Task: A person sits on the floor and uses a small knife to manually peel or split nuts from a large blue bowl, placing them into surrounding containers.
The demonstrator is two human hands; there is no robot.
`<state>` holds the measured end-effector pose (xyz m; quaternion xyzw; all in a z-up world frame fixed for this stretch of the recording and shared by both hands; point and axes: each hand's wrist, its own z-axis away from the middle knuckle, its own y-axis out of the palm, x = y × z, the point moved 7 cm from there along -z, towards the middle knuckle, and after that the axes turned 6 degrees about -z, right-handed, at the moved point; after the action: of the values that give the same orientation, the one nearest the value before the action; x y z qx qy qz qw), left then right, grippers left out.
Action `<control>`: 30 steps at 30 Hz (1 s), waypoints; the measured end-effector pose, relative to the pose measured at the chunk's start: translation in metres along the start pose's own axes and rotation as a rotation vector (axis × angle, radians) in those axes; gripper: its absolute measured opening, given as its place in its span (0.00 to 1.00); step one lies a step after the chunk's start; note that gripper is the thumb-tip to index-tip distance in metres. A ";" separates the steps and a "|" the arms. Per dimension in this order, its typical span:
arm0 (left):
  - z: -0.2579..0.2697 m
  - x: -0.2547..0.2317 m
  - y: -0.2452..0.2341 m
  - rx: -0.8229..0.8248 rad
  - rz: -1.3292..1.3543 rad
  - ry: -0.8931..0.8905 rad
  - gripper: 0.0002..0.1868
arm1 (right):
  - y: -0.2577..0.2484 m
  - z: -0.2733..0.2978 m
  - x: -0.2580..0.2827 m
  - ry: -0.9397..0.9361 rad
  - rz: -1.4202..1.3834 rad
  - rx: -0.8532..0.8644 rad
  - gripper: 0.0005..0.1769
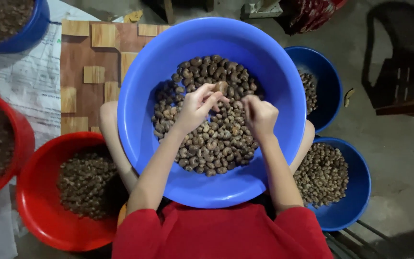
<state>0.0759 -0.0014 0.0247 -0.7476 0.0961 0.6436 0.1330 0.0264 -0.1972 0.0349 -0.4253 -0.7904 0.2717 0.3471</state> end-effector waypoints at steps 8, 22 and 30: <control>-0.001 -0.024 0.003 0.033 -0.299 0.159 0.14 | 0.011 -0.015 -0.008 0.510 -0.494 0.159 0.11; 0.006 0.017 0.036 -0.033 0.019 0.073 0.22 | 0.056 0.015 -0.002 0.950 -1.638 0.034 0.12; 0.005 0.014 0.017 -0.111 -0.340 0.238 0.17 | 0.007 -0.009 0.010 0.309 -0.475 -0.008 0.07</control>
<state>0.0678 -0.0149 0.0089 -0.8301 -0.0519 0.5233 0.1858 0.0331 -0.1843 0.0384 -0.2660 -0.8066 0.1116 0.5160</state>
